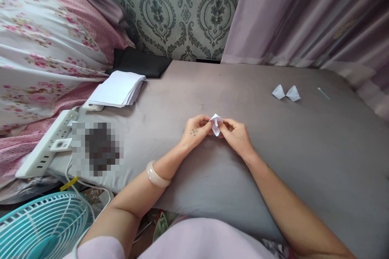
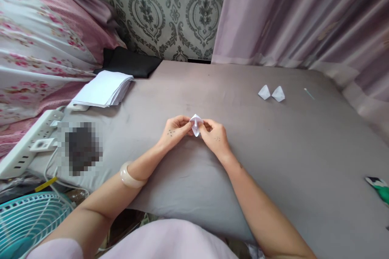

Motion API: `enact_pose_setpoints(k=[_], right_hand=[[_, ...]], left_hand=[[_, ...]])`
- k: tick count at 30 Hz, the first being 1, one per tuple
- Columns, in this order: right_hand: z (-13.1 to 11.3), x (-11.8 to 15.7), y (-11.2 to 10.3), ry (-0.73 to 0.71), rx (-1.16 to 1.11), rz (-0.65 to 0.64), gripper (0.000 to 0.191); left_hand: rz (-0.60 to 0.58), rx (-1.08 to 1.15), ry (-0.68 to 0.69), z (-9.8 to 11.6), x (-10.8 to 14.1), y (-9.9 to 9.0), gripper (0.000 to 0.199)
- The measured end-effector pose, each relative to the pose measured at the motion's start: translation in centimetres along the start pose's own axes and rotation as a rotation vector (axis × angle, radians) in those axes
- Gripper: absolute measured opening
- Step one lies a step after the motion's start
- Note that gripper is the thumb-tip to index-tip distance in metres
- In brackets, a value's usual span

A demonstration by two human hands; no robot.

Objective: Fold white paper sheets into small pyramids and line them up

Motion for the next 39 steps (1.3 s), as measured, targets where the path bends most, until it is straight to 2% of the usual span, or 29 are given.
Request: enact_pose_setpoints(k=[2,8,15,22,26,31,35,37,39], right_hand=[[0.6,0.1,0.8,0.067,-0.086,-0.072,0.033],[1.0,0.2,0.4,0.084,-0.031,0.002,0.029],[0.9,0.2,1.3,0.072,-0.054,-0.061,0.023],[1.3,0.1,1.2,0.100,0.015,-0.058,0.019],[1.2,0.3,0.9,0.119,-0.007,-0.029,0.028],[1.1,0.2,1.3,0.093,-0.038,-0.091,0.028],[0.6,0.1,1.1,0.038,-0.054,-0.096,0.034],[-0.2,0.2,0.3,-0.032,-0.004,-0.046,0.036],[-1.7,0.8,-1.4,-0.141,0.117,0.102,0.033]], left_hand=[[0.019,-0.012,0.023,0.3,0.1,-0.1,0.016],[-0.035,-0.026,-0.048,-0.8,0.3,0.7,0.011],[-0.014,-0.016,-0.059,-1.9,-0.2,0.2,0.012],[0.013,-0.006,-0.099,-2.3,0.0,0.2,0.012],[-0.010,-0.068,-0.097,-2.2,0.1,0.2,0.015],[-0.024,-0.053,-0.142,-1.6,0.4,0.5,0.011],[-0.037,-0.057,-0.062,-0.4,0.5,0.7,0.016],[-0.030,-0.079,0.005,0.2,0.5,0.6,0.016],[0.013,-0.110,0.057,0.6,0.6,0.0,0.016]])
Point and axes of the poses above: each hand's wrist, its own x-axis away from the middle knuckle, its own y-axis out of the palm, z = x × y, the point moved 10 cm from there along -x, towards the middle knuckle, and after that the axes turned 13 degrees about x, right-handed, at the moved point
